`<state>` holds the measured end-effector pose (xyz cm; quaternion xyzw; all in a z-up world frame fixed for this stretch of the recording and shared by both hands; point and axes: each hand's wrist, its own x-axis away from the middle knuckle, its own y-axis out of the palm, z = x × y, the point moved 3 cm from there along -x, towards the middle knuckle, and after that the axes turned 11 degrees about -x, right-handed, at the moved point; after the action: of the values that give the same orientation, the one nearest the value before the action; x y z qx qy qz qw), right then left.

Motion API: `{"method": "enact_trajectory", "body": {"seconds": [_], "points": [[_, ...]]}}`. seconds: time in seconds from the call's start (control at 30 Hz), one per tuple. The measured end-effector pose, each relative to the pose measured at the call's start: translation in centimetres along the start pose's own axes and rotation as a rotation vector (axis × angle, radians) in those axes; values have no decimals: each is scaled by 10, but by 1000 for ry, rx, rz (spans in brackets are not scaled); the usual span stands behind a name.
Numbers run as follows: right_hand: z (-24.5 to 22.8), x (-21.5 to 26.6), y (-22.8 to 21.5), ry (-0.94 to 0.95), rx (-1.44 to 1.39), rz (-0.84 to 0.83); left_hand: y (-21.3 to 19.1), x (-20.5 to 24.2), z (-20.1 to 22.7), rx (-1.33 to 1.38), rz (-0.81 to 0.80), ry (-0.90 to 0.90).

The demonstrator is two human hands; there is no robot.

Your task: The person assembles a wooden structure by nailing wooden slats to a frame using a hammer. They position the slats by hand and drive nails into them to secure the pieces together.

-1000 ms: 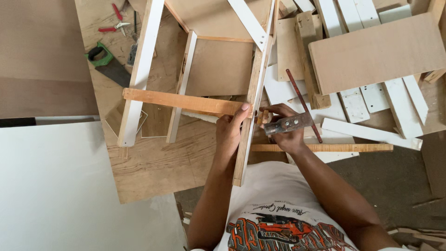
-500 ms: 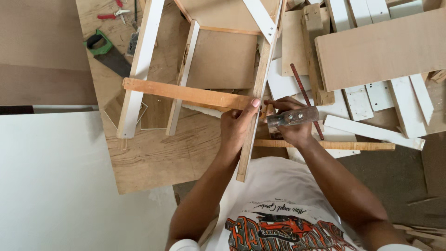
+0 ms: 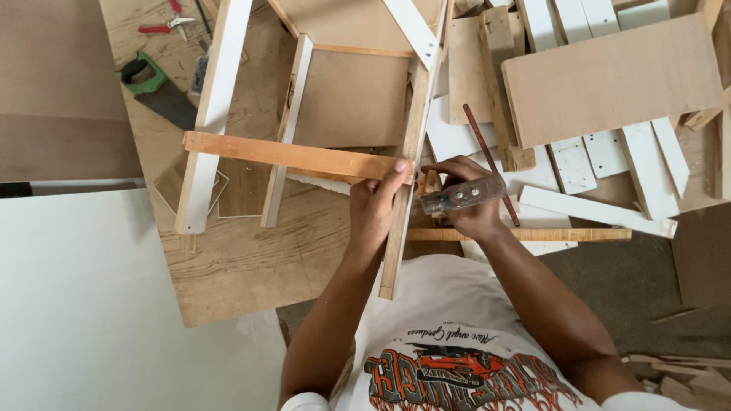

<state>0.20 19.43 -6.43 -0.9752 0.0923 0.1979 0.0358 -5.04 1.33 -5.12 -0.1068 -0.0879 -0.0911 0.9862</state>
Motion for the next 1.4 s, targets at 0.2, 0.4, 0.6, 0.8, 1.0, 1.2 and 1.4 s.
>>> {"method": "enact_trajectory", "body": {"seconds": [0.2,0.4,0.6,0.8,1.0,1.2,1.4], "points": [[12,10,-10,33,-277,20,-7,8,19,171,-4,50],[16,17,-4,195,-268,85,15,9,24,128,8,-55],[13,15,-3,174,-263,91,13,14,13,121,4,-50],[17,14,2,-5,-208,74,10,14,1,180,35,-13],[11,13,2,44,-245,50,8,10,-6,221,33,30],[9,10,4,49,-212,36,2,12,-8,217,32,12],[15,9,8,50,-246,15,12,21,13,254,-37,-5]]}}
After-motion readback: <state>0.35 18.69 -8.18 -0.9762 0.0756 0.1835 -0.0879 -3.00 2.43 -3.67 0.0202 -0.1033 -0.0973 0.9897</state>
